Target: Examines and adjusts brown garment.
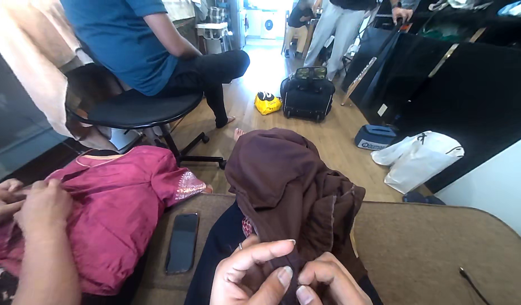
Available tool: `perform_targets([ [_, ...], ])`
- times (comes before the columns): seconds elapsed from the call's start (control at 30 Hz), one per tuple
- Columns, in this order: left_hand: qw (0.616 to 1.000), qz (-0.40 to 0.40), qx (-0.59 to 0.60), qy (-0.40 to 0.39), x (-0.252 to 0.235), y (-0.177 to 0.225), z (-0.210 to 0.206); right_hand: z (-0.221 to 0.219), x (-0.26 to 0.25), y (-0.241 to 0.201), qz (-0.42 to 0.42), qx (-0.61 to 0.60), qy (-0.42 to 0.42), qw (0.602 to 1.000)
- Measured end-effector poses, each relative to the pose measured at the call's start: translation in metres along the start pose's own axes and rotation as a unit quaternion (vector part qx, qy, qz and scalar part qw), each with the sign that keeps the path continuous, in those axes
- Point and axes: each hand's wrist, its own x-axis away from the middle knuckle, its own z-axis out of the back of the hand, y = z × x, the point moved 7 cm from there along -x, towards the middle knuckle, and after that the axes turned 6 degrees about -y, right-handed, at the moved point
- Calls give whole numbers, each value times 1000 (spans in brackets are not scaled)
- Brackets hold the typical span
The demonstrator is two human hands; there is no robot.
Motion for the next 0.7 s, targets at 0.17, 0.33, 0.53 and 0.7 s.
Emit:
perform_targets([
  [0.17,999,-2,44,11,3,-4,-1,-2,0,-1,-3,-7,12,1000],
  [0.33,999,-26,21,17,5,-1,-1,-2,1,-2,-14,-20,11,1000],
  [0.53,999,-47,-6,17,5,3,-2,-1,1,-3,-16,-23,11,1000],
  [0.7,998,-53,-38,15,4,5,0,0,1,-4,-17,-17,7,1000],
])
